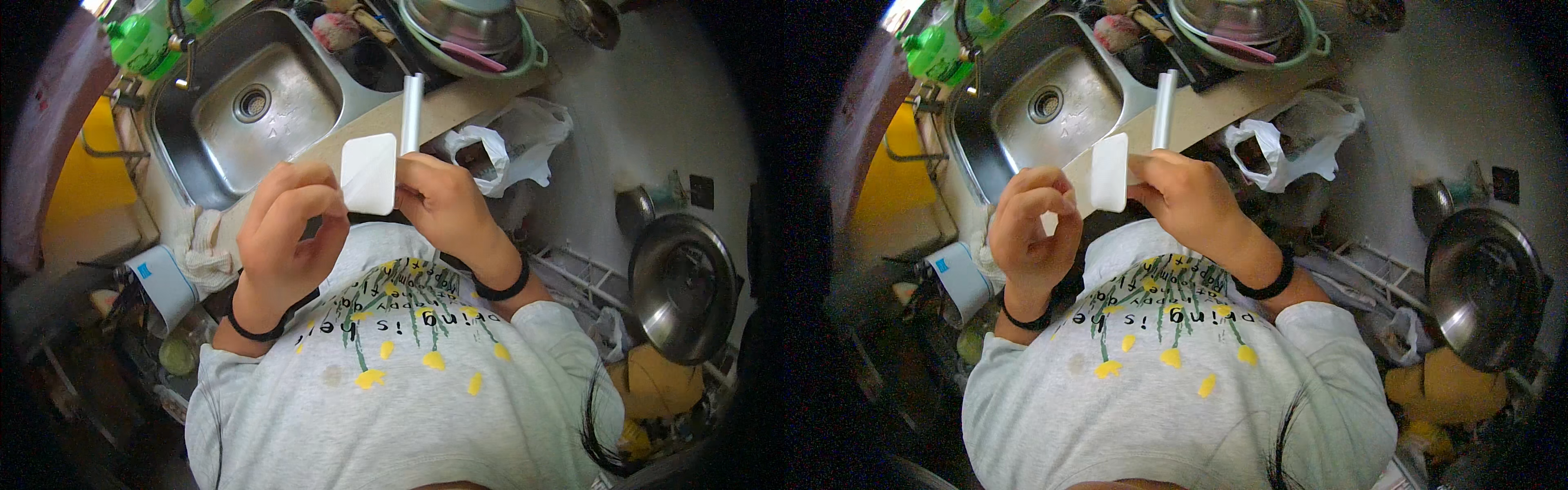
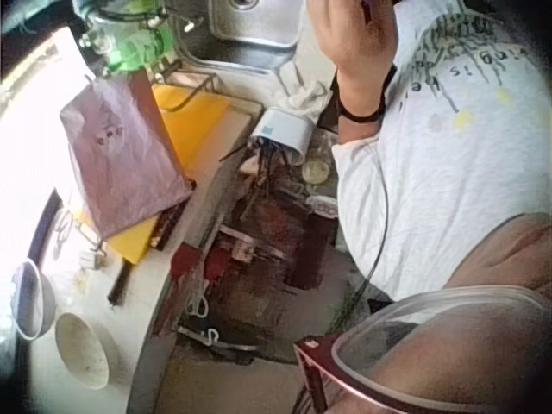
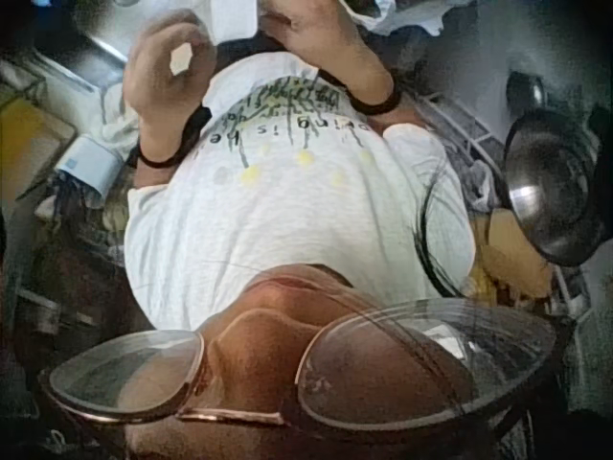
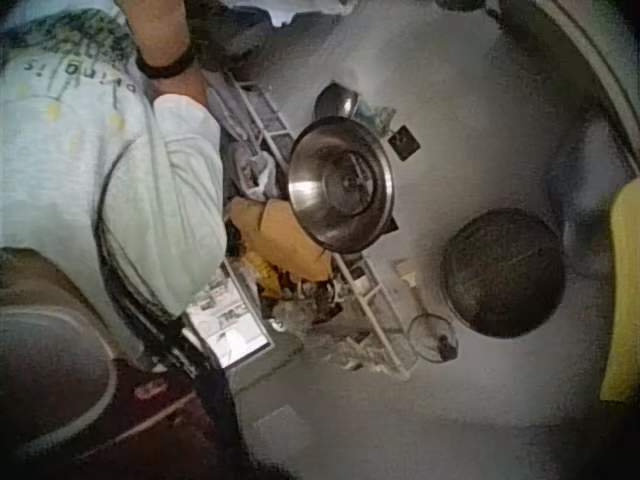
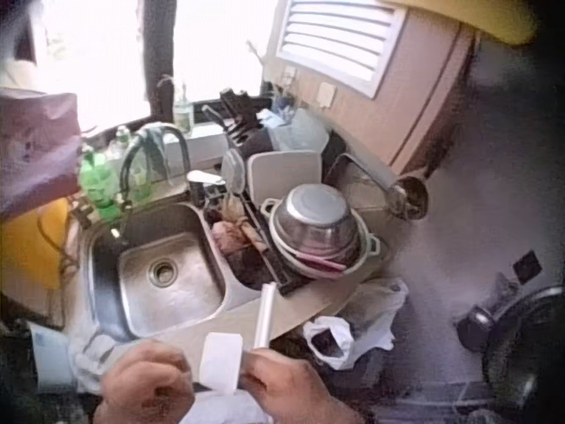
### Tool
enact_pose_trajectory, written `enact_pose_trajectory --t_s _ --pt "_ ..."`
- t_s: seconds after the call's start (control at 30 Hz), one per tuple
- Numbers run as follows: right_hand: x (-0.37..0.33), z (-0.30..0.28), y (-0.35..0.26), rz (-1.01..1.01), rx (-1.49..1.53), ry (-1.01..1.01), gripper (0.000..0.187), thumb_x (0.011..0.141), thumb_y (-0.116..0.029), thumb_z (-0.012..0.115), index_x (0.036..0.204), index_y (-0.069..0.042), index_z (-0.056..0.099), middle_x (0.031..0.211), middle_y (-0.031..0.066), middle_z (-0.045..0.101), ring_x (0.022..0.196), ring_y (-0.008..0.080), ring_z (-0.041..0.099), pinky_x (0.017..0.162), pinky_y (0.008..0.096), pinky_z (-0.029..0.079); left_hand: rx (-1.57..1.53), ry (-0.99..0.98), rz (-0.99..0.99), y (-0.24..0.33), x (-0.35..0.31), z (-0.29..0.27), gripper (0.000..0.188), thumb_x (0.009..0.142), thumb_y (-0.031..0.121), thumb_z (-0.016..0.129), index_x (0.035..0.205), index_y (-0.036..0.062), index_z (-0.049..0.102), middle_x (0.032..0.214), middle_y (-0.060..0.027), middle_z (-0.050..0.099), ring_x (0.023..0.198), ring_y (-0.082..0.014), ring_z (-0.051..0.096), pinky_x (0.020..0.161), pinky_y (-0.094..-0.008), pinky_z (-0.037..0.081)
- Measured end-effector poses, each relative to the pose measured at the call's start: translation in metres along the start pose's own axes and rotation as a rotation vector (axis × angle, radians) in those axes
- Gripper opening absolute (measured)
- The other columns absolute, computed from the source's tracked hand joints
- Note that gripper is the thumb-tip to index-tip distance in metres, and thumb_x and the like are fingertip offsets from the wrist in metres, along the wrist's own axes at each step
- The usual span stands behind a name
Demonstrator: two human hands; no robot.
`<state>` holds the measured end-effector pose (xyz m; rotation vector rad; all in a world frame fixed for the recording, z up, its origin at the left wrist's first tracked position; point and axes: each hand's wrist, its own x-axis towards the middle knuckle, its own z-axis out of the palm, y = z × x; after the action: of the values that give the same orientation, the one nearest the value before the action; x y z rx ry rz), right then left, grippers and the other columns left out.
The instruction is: The person assembles a white plastic L-shaped bracket by inserting a cylindrical rod into a square base and attaching a small clip. They repeatedly test the fit and alignment of the components on the kitchen counter.
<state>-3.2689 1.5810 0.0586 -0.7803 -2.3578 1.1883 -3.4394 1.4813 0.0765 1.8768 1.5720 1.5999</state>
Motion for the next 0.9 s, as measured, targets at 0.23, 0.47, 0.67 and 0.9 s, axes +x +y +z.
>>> enact_pose_trajectory --t_s 0.23,0.47,0.67,0.9 --pt "-0.035 -0.010 0.022 0.163 -0.057 0.336 0.019 0.080 -0.005 0.063 0.099 -0.004 0.063 0.080 0.0133 0.060 0.067 0.0282 0.061 0.059 0.0346 0.048 -0.149 -0.042 0.124 -0.001 0.019 -0.013 0.027 0.064 -0.015 0.061 0.083 0.0045 0.056 0.082 -0.0105 0.058 0.070 -0.0184 0.055 0.059 -0.0258 0.042" --pt "-0.109 -0.026 0.042 0.316 -0.031 0.651 0.019 0.081 -0.007 0.064 0.099 -0.002 0.063 0.080 0.0109 0.062 0.065 0.0207 0.062 0.058 0.0308 0.047 -0.492 -0.141 -0.271 -0.020 0.041 0.041 0.021 0.077 -0.018 0.052 0.092 -0.0042 0.055 0.091 -0.0117 0.058 0.081 -0.0169 0.057 0.076 -0.0259 0.046" --pt "-0.182 -0.060 0.047 0.477 -0.166 0.693 0.023 0.077 -0.006 0.065 0.100 -0.003 0.064 0.092 0.0140 0.066 0.081 0.0274 0.065 0.071 0.0332 0.050 -0.371 -0.277 -0.281 -0.028 0.065 0.150 0.014 0.080 -0.008 0.060 0.092 -0.0010 0.061 0.085 -0.0051 0.064 0.075 -0.0110 0.061 0.072 -0.0222 0.049" --pt "-0.219 -0.101 0.069 0.344 -0.379 0.670 0.027 0.072 -0.009 0.068 0.098 -0.004 0.064 0.092 0.0127 0.064 0.084 0.0325 0.061 0.073 0.0392 0.050 0.049 -0.447 0.097 -0.050 0.093 0.288 0.014 0.075 0.006 0.061 0.087 0.0005 0.066 0.083 -0.0195 0.062 0.076 -0.0383 0.060 0.068 -0.0396 0.049"
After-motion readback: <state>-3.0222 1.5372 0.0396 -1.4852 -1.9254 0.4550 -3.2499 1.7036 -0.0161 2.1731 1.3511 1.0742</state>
